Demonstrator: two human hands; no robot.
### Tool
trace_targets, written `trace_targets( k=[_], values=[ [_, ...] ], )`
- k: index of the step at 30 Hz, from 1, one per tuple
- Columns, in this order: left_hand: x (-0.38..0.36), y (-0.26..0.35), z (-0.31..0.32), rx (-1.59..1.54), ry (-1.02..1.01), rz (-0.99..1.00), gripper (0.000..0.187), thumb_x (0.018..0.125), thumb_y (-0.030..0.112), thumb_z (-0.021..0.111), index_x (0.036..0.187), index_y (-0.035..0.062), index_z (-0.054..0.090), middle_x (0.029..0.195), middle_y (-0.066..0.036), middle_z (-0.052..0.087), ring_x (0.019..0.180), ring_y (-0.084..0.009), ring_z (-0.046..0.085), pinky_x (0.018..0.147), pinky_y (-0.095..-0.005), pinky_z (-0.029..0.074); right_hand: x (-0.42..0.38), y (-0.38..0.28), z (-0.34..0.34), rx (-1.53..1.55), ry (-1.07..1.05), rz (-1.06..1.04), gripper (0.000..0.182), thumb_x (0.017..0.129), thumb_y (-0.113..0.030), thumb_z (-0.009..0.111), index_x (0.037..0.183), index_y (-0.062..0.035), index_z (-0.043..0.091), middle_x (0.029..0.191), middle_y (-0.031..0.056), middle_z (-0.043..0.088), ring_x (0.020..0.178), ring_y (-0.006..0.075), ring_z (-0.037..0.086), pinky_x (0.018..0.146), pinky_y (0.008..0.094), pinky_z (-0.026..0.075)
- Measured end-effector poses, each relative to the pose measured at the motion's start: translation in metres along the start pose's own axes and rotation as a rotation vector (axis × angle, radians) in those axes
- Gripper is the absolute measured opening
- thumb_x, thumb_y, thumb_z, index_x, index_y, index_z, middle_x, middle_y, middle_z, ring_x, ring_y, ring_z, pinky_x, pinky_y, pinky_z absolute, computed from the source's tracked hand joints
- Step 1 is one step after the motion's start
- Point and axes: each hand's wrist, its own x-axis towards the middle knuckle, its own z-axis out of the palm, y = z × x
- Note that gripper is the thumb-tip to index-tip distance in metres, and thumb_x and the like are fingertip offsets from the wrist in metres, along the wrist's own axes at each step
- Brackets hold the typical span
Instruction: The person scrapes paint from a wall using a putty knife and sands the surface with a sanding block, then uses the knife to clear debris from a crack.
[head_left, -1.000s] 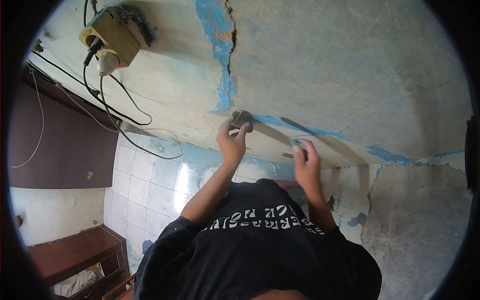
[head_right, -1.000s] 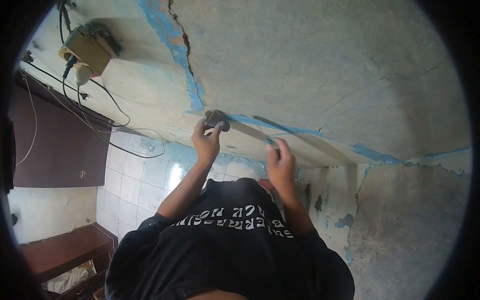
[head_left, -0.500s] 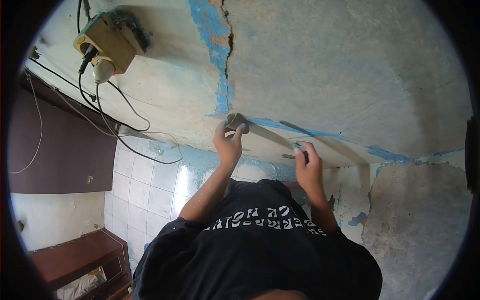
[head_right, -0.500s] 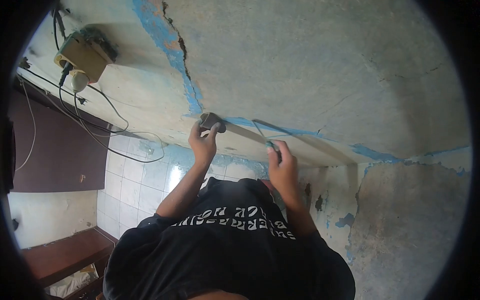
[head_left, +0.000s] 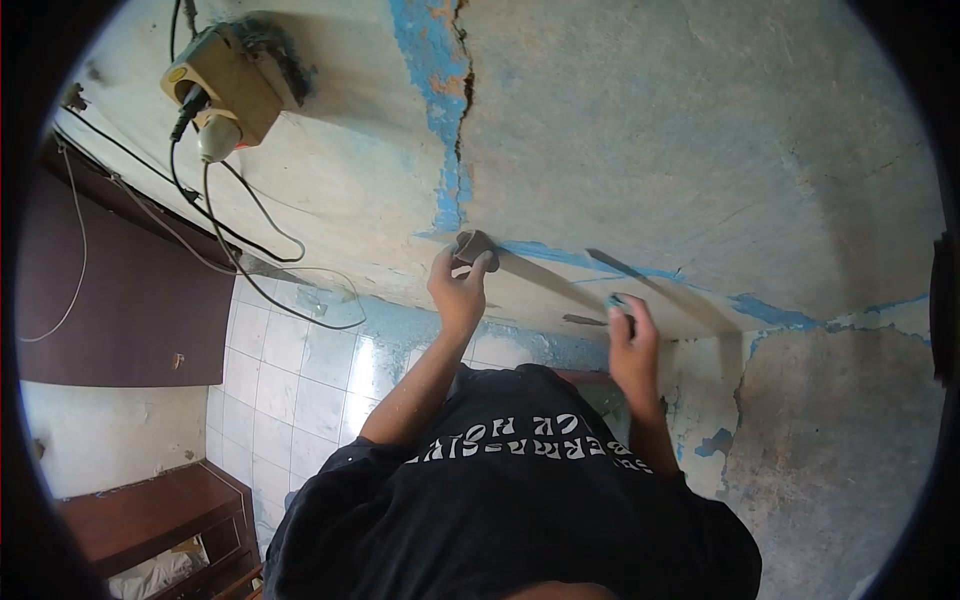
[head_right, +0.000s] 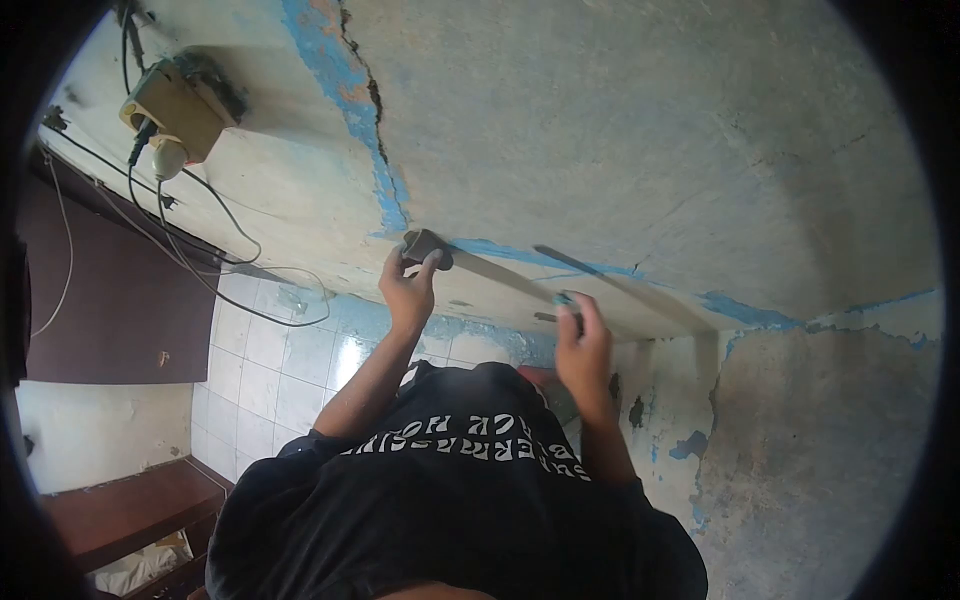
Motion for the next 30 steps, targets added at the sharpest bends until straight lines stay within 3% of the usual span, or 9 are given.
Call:
trace_targets(
  k=[9, 11, 12, 17, 19, 21, 24, 29, 30],
  values=[
    [-0.005, 0.009, 0.001, 0.051, 0.027, 0.013, 0.045, 0.086, 0.014, 0.086, 0.12, -0.009, 0.067, 0.103, -0.019, 0.074, 0.094, -0.0249, 0.073, 0.073, -0.0355, 0.062, -0.003, 0.002, 0.011, 0.029, 0.036, -0.133, 0.025, 0.102, -0.018, 0.062, 0.121, -0.0024, 0.066, 0.092, 0.0212, 0.073, 0.082, 0.0307, 0.073, 0.076, 0.0399, 0.055],
    [0.0, 0.003, 0.002, -0.027, 0.0, 0.01, 0.046, 0.086, 0.014, 0.086, 0.121, -0.0087, 0.067, 0.103, -0.019, 0.073, 0.095, -0.0246, 0.073, 0.073, -0.0357, 0.063, 0.004, -0.004, -0.002, 0.037, -0.077, 0.073, 0.028, 0.104, -0.019, 0.06, 0.124, -0.0001, 0.064, 0.099, 0.0158, 0.072, 0.091, 0.0194, 0.065, 0.085, 0.0343, 0.052],
    [0.0, 0.006, 0.001, -0.018, 0.007, 0.012, 0.046, 0.086, 0.014, 0.086, 0.121, -0.0086, 0.066, 0.103, -0.019, 0.073, 0.095, -0.0249, 0.073, 0.074, -0.0357, 0.063, 0.008, -0.008, 0.009, 0.032, -0.069, -0.113, 0.028, 0.103, -0.019, 0.06, 0.124, -0.0002, 0.064, 0.098, 0.0152, 0.072, 0.09, 0.0192, 0.065, 0.084, 0.0347, 0.052],
    [-0.004, 0.008, 0.005, 0.003, 0.008, -0.028, 0.045, 0.086, 0.014, 0.086, 0.121, -0.0077, 0.067, 0.104, -0.018, 0.073, 0.095, -0.0242, 0.073, 0.075, -0.0357, 0.062, 0.001, 0.006, 0.014, -0.035, -0.021, -0.115, 0.028, 0.103, -0.018, 0.06, 0.125, -0.0007, 0.063, 0.093, 0.0146, 0.071, 0.087, 0.0196, 0.065, 0.082, 0.0351, 0.052],
    [-0.004, 0.006, 0.002, 0.029, 0.028, -0.026, 0.045, 0.086, 0.014, 0.086, 0.121, -0.0075, 0.067, 0.104, -0.017, 0.073, 0.094, -0.0238, 0.072, 0.076, -0.0354, 0.062, 0.006, 0.011, 0.004, 0.108, -0.009, -0.052, 0.025, 0.102, -0.019, 0.062, 0.121, -0.0034, 0.067, 0.085, 0.0208, 0.07, 0.074, 0.0278, 0.067, 0.073, 0.0368, 0.053],
    [-0.001, 0.003, 0.002, 0.027, 0.01, 0.038, 0.045, 0.086, 0.014, 0.086, 0.121, -0.0074, 0.067, 0.103, -0.017, 0.073, 0.093, -0.0234, 0.072, 0.075, -0.0348, 0.06, 0.008, 0.006, 0.007, 0.082, -0.031, -0.032, 0.025, 0.103, -0.019, 0.061, 0.121, -0.0025, 0.066, 0.088, 0.0205, 0.071, 0.075, 0.0282, 0.067, 0.074, 0.0369, 0.053],
    [-0.004, 0.007, 0.006, -0.016, 0.016, -0.031, 0.046, 0.086, 0.014, 0.085, 0.122, -0.0069, 0.067, 0.102, -0.017, 0.074, 0.091, -0.0236, 0.073, 0.077, -0.0344, 0.058, -0.003, 0.008, 0.028, 0.006, 0.013, -0.115, 0.024, 0.103, -0.019, 0.061, 0.119, -0.0017, 0.066, 0.093, 0.0158, 0.072, 0.081, 0.0195, 0.065, 0.078, 0.0347, 0.053],
    [-0.004, 0.0, 0.005, -0.008, 0.029, -0.013, 0.045, 0.087, 0.016, 0.085, 0.122, -0.0065, 0.067, 0.1, -0.016, 0.074, 0.091, -0.0232, 0.073, 0.081, -0.0351, 0.055, 0.008, 0.024, 0.004, 0.157, -0.05, -0.01, 0.026, 0.103, -0.022, 0.061, 0.122, -0.0037, 0.066, 0.093, 0.0175, 0.07, 0.084, 0.0234, 0.067, 0.08, 0.0357, 0.053],
    [-0.002, 0.001, 0.004, -0.004, 0.02, 0.006, 0.045, 0.087, 0.016, 0.085, 0.121, -0.0064, 0.067, 0.099, -0.016, 0.074, 0.091, -0.0234, 0.073, 0.082, -0.0353, 0.055, 0.009, 0.024, 0.006, 0.106, -0.031, -0.058, 0.027, 0.104, -0.022, 0.061, 0.123, -0.0029, 0.065, 0.083, 0.0067, 0.061, 0.075, 0.0147, 0.056, 0.069, 0.0307, 0.045]
  ],
)
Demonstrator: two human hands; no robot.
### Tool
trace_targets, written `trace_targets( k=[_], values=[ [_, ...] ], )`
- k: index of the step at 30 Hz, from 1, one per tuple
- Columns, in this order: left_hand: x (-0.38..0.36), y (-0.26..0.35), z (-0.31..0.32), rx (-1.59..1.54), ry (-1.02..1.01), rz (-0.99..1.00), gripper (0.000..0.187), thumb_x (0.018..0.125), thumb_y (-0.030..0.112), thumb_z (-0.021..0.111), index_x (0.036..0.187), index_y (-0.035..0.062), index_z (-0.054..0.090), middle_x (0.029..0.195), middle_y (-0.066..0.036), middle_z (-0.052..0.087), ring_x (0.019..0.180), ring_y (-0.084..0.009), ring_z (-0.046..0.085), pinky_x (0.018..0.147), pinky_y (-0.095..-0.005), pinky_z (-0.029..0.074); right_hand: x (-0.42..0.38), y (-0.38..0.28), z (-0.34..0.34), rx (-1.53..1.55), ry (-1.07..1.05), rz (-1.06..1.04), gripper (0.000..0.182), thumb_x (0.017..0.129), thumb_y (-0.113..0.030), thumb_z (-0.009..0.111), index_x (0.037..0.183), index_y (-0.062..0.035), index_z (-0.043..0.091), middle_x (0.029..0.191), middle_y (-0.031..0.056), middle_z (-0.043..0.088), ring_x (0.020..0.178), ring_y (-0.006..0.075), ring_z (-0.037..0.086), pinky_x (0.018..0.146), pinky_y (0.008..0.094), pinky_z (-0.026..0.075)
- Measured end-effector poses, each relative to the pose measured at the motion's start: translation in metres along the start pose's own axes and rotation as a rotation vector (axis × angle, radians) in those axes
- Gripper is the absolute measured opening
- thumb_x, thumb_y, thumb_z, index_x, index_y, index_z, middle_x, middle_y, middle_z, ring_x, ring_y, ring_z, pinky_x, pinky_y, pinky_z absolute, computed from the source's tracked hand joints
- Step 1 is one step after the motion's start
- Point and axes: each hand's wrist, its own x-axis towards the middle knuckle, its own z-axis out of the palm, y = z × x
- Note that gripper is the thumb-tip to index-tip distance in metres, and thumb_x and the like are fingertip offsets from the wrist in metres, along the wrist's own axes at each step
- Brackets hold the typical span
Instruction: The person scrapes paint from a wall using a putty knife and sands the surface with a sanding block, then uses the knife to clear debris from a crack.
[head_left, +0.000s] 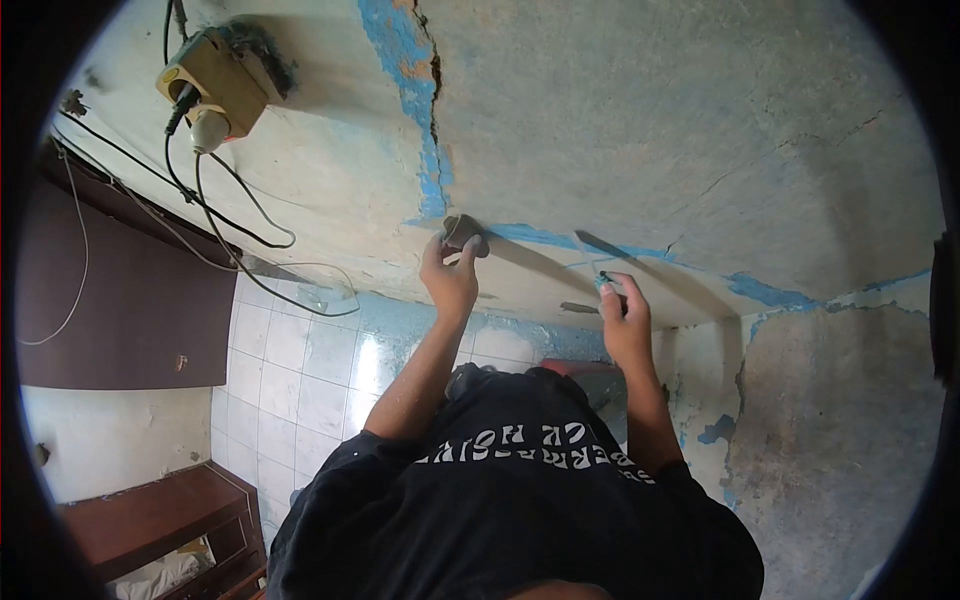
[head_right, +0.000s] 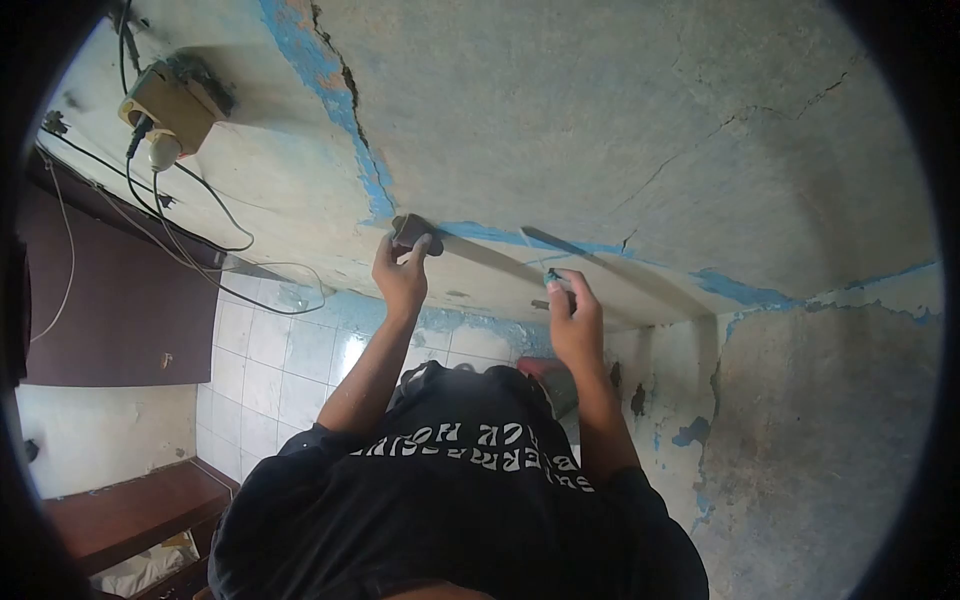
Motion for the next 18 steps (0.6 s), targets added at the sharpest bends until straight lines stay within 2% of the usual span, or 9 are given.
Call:
trace_targets(
  k=[1, 3, 5, 6, 9, 11, 13, 16, 18],
  values=[
    [-0.001, 0.0, 0.0, 0.004, -0.012, 0.013, 0.044, 0.087, 0.016, 0.085, 0.12, -0.0064, 0.067, 0.099, -0.015, 0.074, 0.09, -0.0237, 0.073, 0.082, -0.0355, 0.055, 0.0, -0.001, 0.002, -0.056, 0.015, -0.043, 0.027, 0.105, -0.021, 0.061, 0.124, -0.0022, 0.065, 0.074, -0.0041, 0.051, 0.066, 0.006, 0.045, 0.059, 0.0256, 0.038],
    [-0.002, 0.001, 0.003, 0.005, 0.0, -0.011, 0.043, 0.087, 0.016, 0.085, 0.119, -0.0058, 0.068, 0.099, -0.015, 0.074, 0.09, -0.024, 0.073, 0.083, -0.0355, 0.054, -0.001, 0.001, 0.014, -0.028, 0.038, -0.082, 0.027, 0.105, -0.021, 0.061, 0.123, -0.0022, 0.065, 0.074, -0.0037, 0.052, 0.065, 0.0061, 0.044, 0.058, 0.0264, 0.038],
    [-0.004, 0.001, 0.005, 0.012, 0.009, -0.036, 0.041, 0.087, 0.016, 0.085, 0.118, -0.0053, 0.068, 0.099, -0.014, 0.074, 0.09, -0.0242, 0.073, 0.085, -0.0355, 0.054, -0.001, 0.005, 0.013, -0.003, -0.031, 0.046, 0.028, 0.103, -0.021, 0.061, 0.124, -0.0031, 0.065, 0.084, 0.0096, 0.067, 0.073, 0.0181, 0.059, 0.073, 0.0329, 0.05],
    [-0.004, -0.001, 0.005, 0.03, 0.018, -0.024, 0.04, 0.087, 0.016, 0.085, 0.117, -0.0045, 0.069, 0.099, -0.014, 0.074, 0.091, -0.0243, 0.073, 0.084, -0.0353, 0.054, 0.001, 0.008, 0.003, 0.078, -0.065, 0.071, 0.029, 0.104, -0.022, 0.061, 0.124, -0.0011, 0.065, 0.083, 0.0053, 0.065, 0.072, 0.0136, 0.057, 0.07, 0.0305, 0.049],
    [-0.002, 0.0, 0.0, 0.052, 0.006, 0.012, 0.039, 0.087, 0.015, 0.084, 0.117, -0.0042, 0.069, 0.099, -0.015, 0.074, 0.091, -0.024, 0.073, 0.081, -0.035, 0.055, 0.003, 0.009, -0.018, 0.118, -0.08, 0.178, 0.029, 0.104, -0.023, 0.061, 0.121, 0.0007, 0.065, 0.082, 0.0023, 0.064, 0.073, 0.0099, 0.056, 0.068, 0.0283, 0.047],
    [-0.001, 0.003, 0.001, 0.051, -0.012, 0.023, 0.04, 0.087, 0.015, 0.084, 0.118, -0.0048, 0.069, 0.098, -0.015, 0.074, 0.092, -0.0238, 0.073, 0.079, -0.0349, 0.056, 0.009, -0.001, 0.002, 0.039, -0.091, 0.103, 0.029, 0.104, -0.023, 0.062, 0.121, 0.0005, 0.066, 0.084, 0.0056, 0.068, 0.075, 0.0131, 0.059, 0.07, 0.0314, 0.049],
    [-0.003, 0.01, 0.003, 0.02, 0.014, -0.032, 0.04, 0.087, 0.014, 0.084, 0.118, -0.0058, 0.069, 0.098, -0.016, 0.074, 0.092, -0.0237, 0.073, 0.075, -0.0343, 0.058, 0.017, -0.011, 0.037, -0.043, -0.113, -0.136, 0.029, 0.104, -0.023, 0.062, 0.121, 0.0004, 0.066, 0.088, 0.0089, 0.072, 0.075, 0.0172, 0.062, 0.071, 0.0357, 0.051],
    [-0.002, 0.003, 0.0, 0.041, -0.008, -0.012, 0.042, 0.086, 0.014, 0.085, 0.118, -0.0068, 0.068, 0.101, -0.017, 0.074, 0.093, -0.024, 0.073, 0.074, -0.0343, 0.059, 0.017, -0.029, 0.049, -0.041, -0.181, -0.048, 0.029, 0.104, -0.022, 0.062, 0.122, -0.0003, 0.066, 0.092, 0.0131, 0.073, 0.077, 0.0205, 0.063, 0.073, 0.0385, 0.052],
    [-0.002, -0.003, 0.0, 0.034, 0.01, -0.017, 0.043, 0.085, 0.014, 0.086, 0.119, -0.0071, 0.068, 0.103, -0.018, 0.074, 0.093, -0.0245, 0.073, 0.074, -0.0344, 0.059, 0.013, -0.003, 0.037, -0.007, -0.082, -0.157, 0.029, 0.103, -0.022, 0.063, 0.122, -0.0008, 0.066, 0.09, 0.0137, 0.072, 0.076, 0.0201, 0.063, 0.072, 0.0379, 0.052]
  ],
)
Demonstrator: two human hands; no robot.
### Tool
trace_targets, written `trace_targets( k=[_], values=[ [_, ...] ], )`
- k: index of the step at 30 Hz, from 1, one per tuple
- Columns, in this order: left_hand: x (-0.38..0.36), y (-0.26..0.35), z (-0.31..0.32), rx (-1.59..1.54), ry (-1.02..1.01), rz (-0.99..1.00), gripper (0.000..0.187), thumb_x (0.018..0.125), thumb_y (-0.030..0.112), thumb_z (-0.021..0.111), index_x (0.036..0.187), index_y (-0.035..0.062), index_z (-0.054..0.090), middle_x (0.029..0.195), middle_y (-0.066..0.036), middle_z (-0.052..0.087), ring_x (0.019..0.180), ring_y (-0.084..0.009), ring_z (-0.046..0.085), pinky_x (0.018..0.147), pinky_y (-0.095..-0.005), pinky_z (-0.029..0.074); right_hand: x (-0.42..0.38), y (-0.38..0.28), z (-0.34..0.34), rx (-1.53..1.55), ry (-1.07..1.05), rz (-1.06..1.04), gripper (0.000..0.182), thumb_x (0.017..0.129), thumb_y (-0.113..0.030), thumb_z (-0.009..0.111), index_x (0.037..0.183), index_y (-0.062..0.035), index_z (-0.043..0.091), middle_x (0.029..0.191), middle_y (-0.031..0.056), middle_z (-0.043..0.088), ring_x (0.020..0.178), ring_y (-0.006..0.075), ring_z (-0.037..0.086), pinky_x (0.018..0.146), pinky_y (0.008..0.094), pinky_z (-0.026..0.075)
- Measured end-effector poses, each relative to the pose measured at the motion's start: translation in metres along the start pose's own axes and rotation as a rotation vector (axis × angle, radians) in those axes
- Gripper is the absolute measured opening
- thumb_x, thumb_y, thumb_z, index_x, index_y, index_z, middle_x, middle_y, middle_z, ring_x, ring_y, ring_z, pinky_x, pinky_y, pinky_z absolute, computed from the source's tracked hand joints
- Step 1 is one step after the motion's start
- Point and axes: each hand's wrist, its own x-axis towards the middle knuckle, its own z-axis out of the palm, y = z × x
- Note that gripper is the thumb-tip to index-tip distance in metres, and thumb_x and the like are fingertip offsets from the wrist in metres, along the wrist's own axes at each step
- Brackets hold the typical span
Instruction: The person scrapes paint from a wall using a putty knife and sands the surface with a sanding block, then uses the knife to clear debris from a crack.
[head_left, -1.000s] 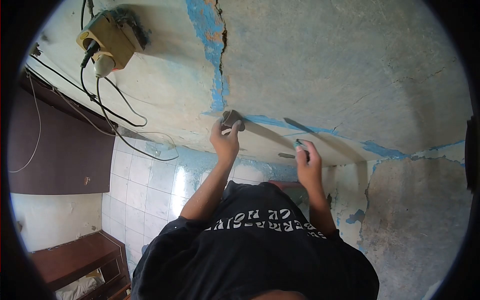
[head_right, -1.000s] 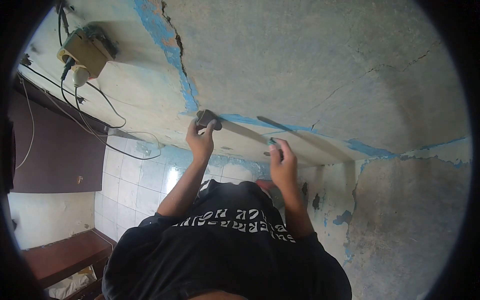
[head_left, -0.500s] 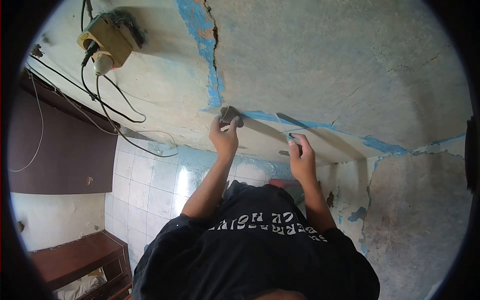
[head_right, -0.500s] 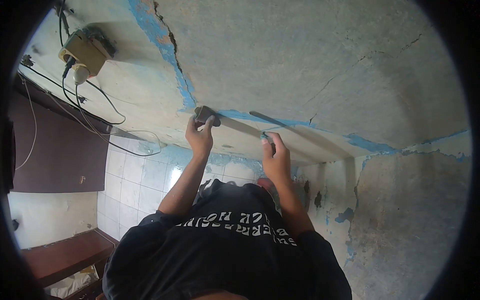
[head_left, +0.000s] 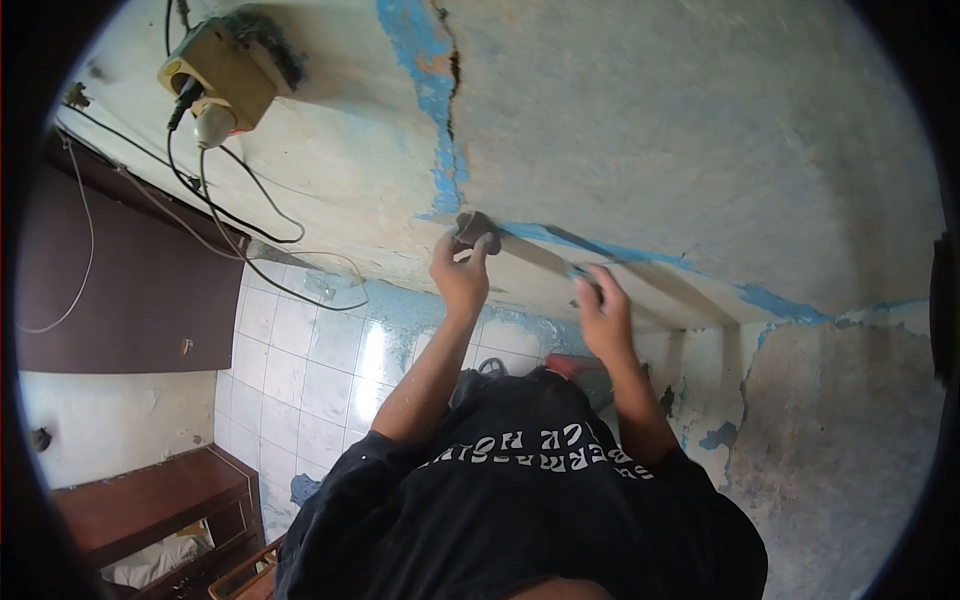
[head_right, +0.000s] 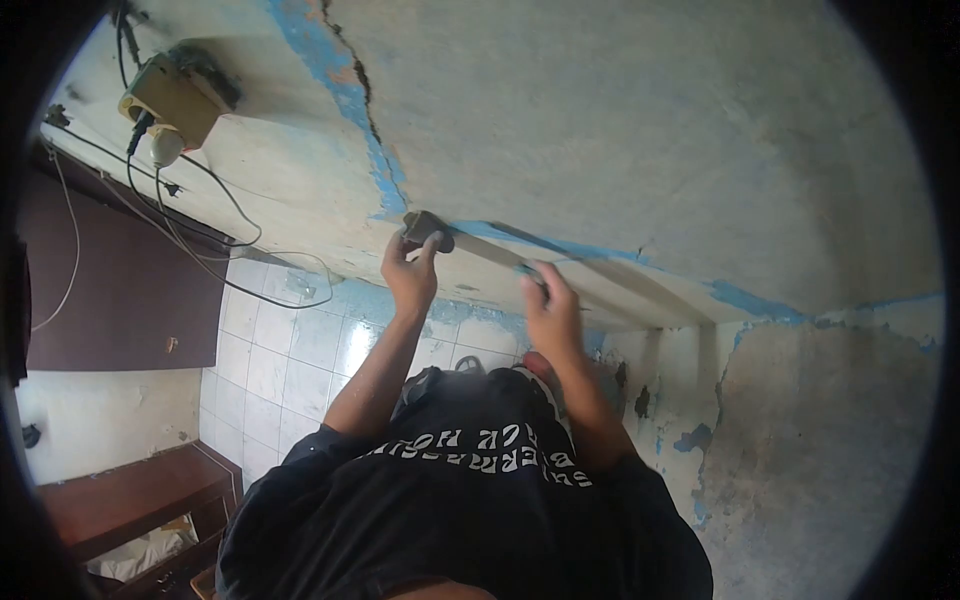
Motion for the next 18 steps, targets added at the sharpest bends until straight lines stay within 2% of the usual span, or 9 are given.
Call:
trace_targets(
  k=[2, 4, 5, 6, 7, 9, 11, 15, 18],
  values=[
    [0.0, 0.005, 0.001, -0.03, 0.018, 0.001, 0.047, 0.084, 0.013, 0.087, 0.121, -0.008, 0.067, 0.106, -0.019, 0.073, 0.093, -0.0254, 0.073, 0.076, -0.035, 0.06, -0.008, 0.008, -0.023, 0.021, 0.091, -0.121, 0.028, 0.103, -0.022, 0.063, 0.122, -0.0013, 0.066, 0.088, 0.0144, 0.071, 0.075, 0.0198, 0.062, 0.072, 0.0373, 0.052],
    [0.0, 0.003, 0.001, -0.02, 0.033, -0.006, 0.046, 0.084, 0.013, 0.087, 0.121, -0.008, 0.067, 0.106, -0.02, 0.073, 0.093, -0.0255, 0.073, 0.077, -0.0351, 0.06, -0.012, -0.007, -0.044, 0.028, 0.011, 0.307, 0.027, 0.102, -0.02, 0.064, 0.122, -0.0017, 0.065, 0.087, 0.0154, 0.071, 0.076, 0.0197, 0.064, 0.072, 0.0371, 0.052],
    [0.0, 0.001, 0.003, -0.012, 0.024, -0.011, 0.046, 0.084, 0.012, 0.087, 0.121, -0.008, 0.067, 0.107, -0.02, 0.073, 0.093, -0.0255, 0.073, 0.078, -0.0352, 0.06, -0.007, -0.007, -0.036, 0.026, 0.006, 0.304, 0.027, 0.102, -0.02, 0.064, 0.122, -0.0017, 0.065, 0.087, 0.0154, 0.071, 0.076, 0.0197, 0.064, 0.072, 0.0371, 0.052],
    [-0.001, -0.004, 0.004, -0.012, 0.029, -0.026, 0.041, 0.086, 0.015, 0.086, 0.121, -0.0027, 0.07, 0.105, -0.014, 0.076, 0.094, -0.0216, 0.073, 0.081, -0.0336, 0.057, -0.003, -0.008, -0.022, -0.014, -0.011, 0.19, 0.027, 0.102, -0.02, 0.063, 0.122, -0.0015, 0.066, 0.087, 0.0149, 0.07, 0.076, 0.0193, 0.065, 0.071, 0.0367, 0.052],
    [0.0, 0.004, 0.003, -0.013, 0.027, -0.031, 0.041, 0.086, 0.015, 0.086, 0.121, -0.0027, 0.07, 0.105, -0.014, 0.076, 0.094, -0.0216, 0.073, 0.081, -0.0336, 0.057, 0.001, -0.013, -0.008, -0.054, -0.027, 0.079, 0.027, 0.102, -0.02, 0.063, 0.122, -0.0013, 0.066, 0.087, 0.0143, 0.07, 0.076, 0.019, 0.065, 0.071, 0.0364, 0.052],
    [-0.001, 0.018, 0.0, -0.011, 0.012, -0.044, 0.043, 0.084, 0.011, 0.086, 0.119, -0.0071, 0.068, 0.106, -0.019, 0.072, 0.093, -0.0264, 0.073, 0.077, -0.0357, 0.061, -0.002, -0.016, 0.008, -0.05, -0.066, 0.077, 0.027, 0.103, -0.02, 0.063, 0.121, -0.0008, 0.066, 0.088, 0.0135, 0.07, 0.076, 0.0187, 0.065, 0.071, 0.0355, 0.052],
    [-0.002, 0.02, -0.001, -0.015, 0.019, -0.051, 0.042, 0.084, 0.011, 0.086, 0.118, -0.0065, 0.069, 0.105, -0.019, 0.072, 0.092, -0.0266, 0.073, 0.076, -0.0361, 0.061, -0.007, -0.005, 0.018, -0.032, 0.045, -0.065, 0.026, 0.104, -0.015, 0.061, 0.124, 0.001, 0.065, 0.08, 0.004, 0.062, 0.072, 0.0117, 0.055, 0.067, 0.0292, 0.047],
    [0.002, 0.013, 0.001, -0.038, 0.041, 0.013, 0.039, 0.084, 0.011, 0.086, 0.116, -0.005, 0.07, 0.104, -0.018, 0.072, 0.093, -0.0261, 0.073, 0.076, -0.0374, 0.062, -0.007, -0.026, -0.023, -0.014, 0.022, 0.153, 0.027, 0.104, -0.014, 0.061, 0.125, 0.0017, 0.064, 0.081, 0.004, 0.064, 0.072, 0.0126, 0.056, 0.069, 0.0297, 0.048],
    [0.003, 0.007, 0.004, -0.068, 0.033, -0.067, 0.04, 0.084, 0.011, 0.086, 0.117, -0.0051, 0.07, 0.105, -0.019, 0.072, 0.093, -0.0271, 0.073, 0.076, -0.0368, 0.062, 0.008, -0.021, 0.012, -0.014, 0.006, 0.01, 0.026, 0.104, -0.015, 0.061, 0.124, 0.0011, 0.064, 0.079, 0.0016, 0.061, 0.07, 0.0118, 0.053, 0.066, 0.0294, 0.046]
  ],
)
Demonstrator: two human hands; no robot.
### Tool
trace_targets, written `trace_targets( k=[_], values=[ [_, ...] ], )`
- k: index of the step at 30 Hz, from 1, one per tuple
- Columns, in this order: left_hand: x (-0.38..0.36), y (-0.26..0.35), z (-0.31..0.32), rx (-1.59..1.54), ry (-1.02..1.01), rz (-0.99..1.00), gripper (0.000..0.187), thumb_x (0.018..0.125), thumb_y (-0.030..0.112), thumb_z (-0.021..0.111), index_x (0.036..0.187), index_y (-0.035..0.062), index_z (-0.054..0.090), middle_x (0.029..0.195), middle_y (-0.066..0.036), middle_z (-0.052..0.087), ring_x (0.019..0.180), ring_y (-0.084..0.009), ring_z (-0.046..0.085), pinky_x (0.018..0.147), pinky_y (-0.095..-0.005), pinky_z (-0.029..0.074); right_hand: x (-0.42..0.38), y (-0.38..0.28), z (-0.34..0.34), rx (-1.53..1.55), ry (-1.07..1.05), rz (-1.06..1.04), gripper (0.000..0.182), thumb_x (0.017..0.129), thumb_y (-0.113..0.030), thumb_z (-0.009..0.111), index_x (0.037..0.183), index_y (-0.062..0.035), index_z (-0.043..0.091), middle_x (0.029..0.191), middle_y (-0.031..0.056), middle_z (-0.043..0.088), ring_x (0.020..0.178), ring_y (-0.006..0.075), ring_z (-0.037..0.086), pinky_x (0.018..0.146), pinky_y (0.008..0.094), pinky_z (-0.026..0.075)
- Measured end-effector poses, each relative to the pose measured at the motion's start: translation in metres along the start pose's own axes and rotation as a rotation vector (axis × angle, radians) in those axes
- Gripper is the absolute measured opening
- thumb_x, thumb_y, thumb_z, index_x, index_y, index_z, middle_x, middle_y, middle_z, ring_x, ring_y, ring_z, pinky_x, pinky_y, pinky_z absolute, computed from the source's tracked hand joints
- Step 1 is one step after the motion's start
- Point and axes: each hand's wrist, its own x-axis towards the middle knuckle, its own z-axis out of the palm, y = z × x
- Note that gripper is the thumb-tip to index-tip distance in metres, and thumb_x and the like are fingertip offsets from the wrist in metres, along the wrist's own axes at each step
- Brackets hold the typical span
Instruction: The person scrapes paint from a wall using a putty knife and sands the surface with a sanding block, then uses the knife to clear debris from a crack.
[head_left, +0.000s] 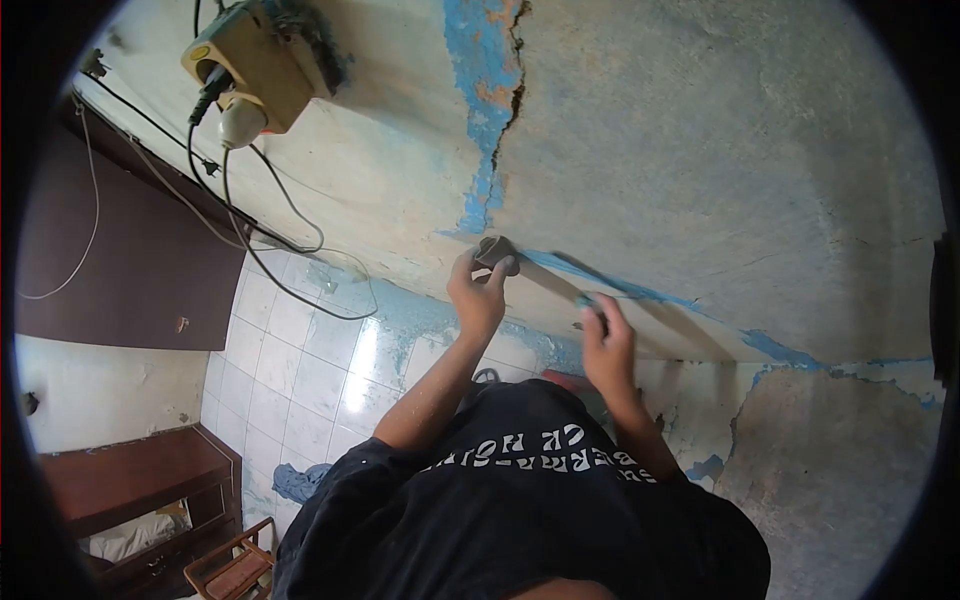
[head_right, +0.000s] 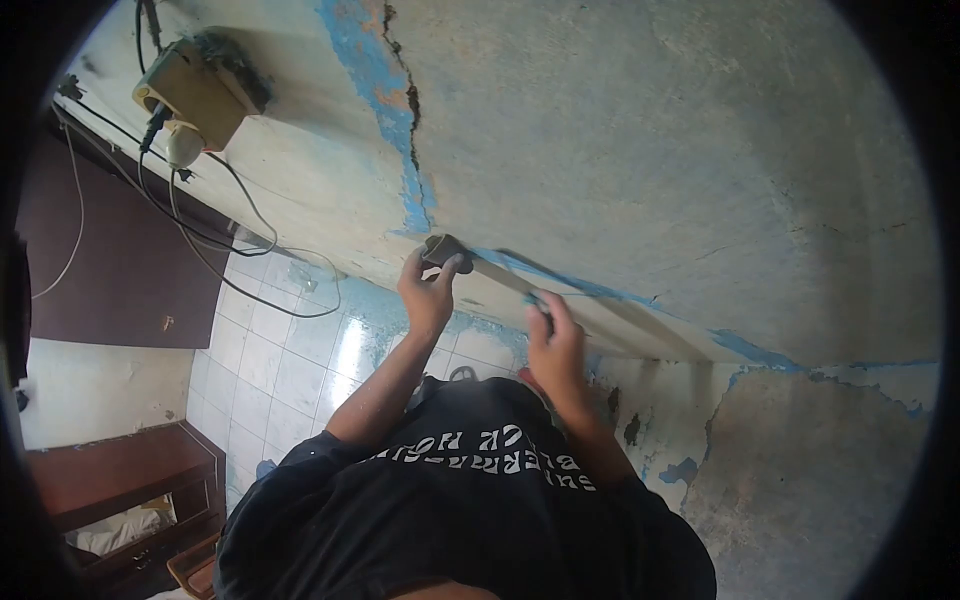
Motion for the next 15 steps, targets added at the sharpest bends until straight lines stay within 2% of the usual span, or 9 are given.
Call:
trace_targets(
  k=[1, 2, 3, 5, 6, 7, 9, 13, 15],
  values=[
    [-0.001, -0.002, 0.001, -0.016, -0.008, -0.025, 0.04, 0.084, 0.011, 0.086, 0.117, -0.005, 0.07, 0.105, -0.018, 0.072, 0.094, -0.0273, 0.073, 0.076, -0.0364, 0.062, 0.004, -0.008, 0.011, -0.031, -0.022, -0.105, 0.026, 0.104, -0.015, 0.062, 0.124, 0.001, 0.064, 0.079, 0.0016, 0.061, 0.07, 0.0117, 0.053, 0.066, 0.0292, 0.046],
    [-0.005, -0.003, 0.002, -0.018, -0.007, -0.028, 0.04, 0.084, 0.011, 0.086, 0.117, -0.005, 0.07, 0.105, -0.018, 0.072, 0.094, -0.0273, 0.073, 0.076, -0.0364, 0.062, 0.003, -0.02, 0.009, -0.038, -0.143, 0.086, 0.027, 0.104, -0.015, 0.062, 0.126, 0.0006, 0.064, 0.083, 0.0043, 0.064, 0.076, 0.0121, 0.057, 0.07, 0.0292, 0.048],
    [-0.005, 0.0, 0.001, 0.022, 0.003, -0.001, 0.04, 0.084, 0.011, 0.086, 0.118, -0.0045, 0.07, 0.105, -0.018, 0.073, 0.093, -0.0273, 0.073, 0.075, -0.0358, 0.061, 0.0, -0.019, 0.008, -0.036, -0.145, 0.081, 0.027, 0.104, -0.015, 0.062, 0.126, 0.0006, 0.064, 0.083, 0.0043, 0.064, 0.076, 0.0121, 0.057, 0.07, 0.0292, 0.048],
    [0.001, 0.002, -0.002, 0.064, 0.027, 0.04, 0.041, 0.084, 0.01, 0.086, 0.119, -0.0041, 0.07, 0.106, -0.018, 0.073, 0.093, -0.0272, 0.073, 0.075, -0.0353, 0.061, -0.012, -0.012, 0.002, 0.042, -0.032, 0.113, 0.027, 0.104, -0.014, 0.061, 0.126, 0.0009, 0.063, 0.088, 0.0062, 0.066, 0.08, 0.0122, 0.058, 0.073, 0.0289, 0.049],
    [0.001, 0.0, -0.002, 0.042, 0.006, 0.034, 0.042, 0.084, 0.01, 0.086, 0.119, -0.0041, 0.069, 0.106, -0.018, 0.073, 0.094, -0.0269, 0.073, 0.075, -0.0351, 0.061, -0.014, -0.003, -0.003, 0.055, 0.043, 0.026, 0.027, 0.104, -0.014, 0.059, 0.127, 0.0007, 0.063, 0.09, 0.0056, 0.067, 0.078, 0.0123, 0.057, 0.071, 0.0286, 0.049],
    [0.001, 0.003, -0.002, 0.021, -0.016, 0.022, 0.042, 0.084, 0.01, 0.086, 0.12, -0.0041, 0.069, 0.107, -0.018, 0.073, 0.094, -0.0267, 0.073, 0.075, -0.035, 0.061, -0.012, -0.008, -0.008, 0.055, 0.033, 0.02, 0.027, 0.104, -0.014, 0.059, 0.127, 0.0007, 0.063, 0.09, 0.0056, 0.067, 0.078, 0.0123, 0.057, 0.071, 0.0286, 0.049],
    [0.001, 0.004, -0.004, 0.034, -0.021, 0.052, 0.044, 0.083, 0.01, 0.086, 0.12, -0.0049, 0.069, 0.106, -0.018, 0.073, 0.094, -0.0267, 0.073, 0.075, -0.0353, 0.062, -0.014, -0.02, -0.019, 0.027, -0.027, 0.185, 0.028, 0.104, -0.014, 0.058, 0.128, 0.0009, 0.062, 0.092, 0.0062, 0.067, 0.078, 0.013, 0.058, 0.072, 0.0291, 0.049],
    [0.0, 0.007, 0.002, 0.009, -0.005, -0.009, 0.043, 0.084, 0.011, 0.086, 0.12, -0.0052, 0.069, 0.107, -0.018, 0.073, 0.095, -0.0257, 0.073, 0.075, -0.0356, 0.062, -0.022, -0.018, -0.003, -0.088, -0.051, 0.157, 0.03, 0.104, -0.014, 0.058, 0.13, 0.0009, 0.062, 0.09, 0.0053, 0.066, 0.079, 0.0133, 0.056, 0.072, 0.0313, 0.049],
    [-0.002, 0.007, -0.002, -0.005, -0.021, -0.002, 0.043, 0.085, 0.011, 0.087, 0.12, -0.005, 0.069, 0.107, -0.017, 0.073, 0.095, -0.0252, 0.072, 0.075, -0.0357, 0.062, -0.019, -0.013, -0.004, -0.044, -0.002, 0.126, 0.03, 0.104, -0.014, 0.058, 0.13, 0.0008, 0.062, 0.088, 0.0035, 0.064, 0.079, 0.0115, 0.054, 0.071, 0.0298, 0.048]
  ],
)
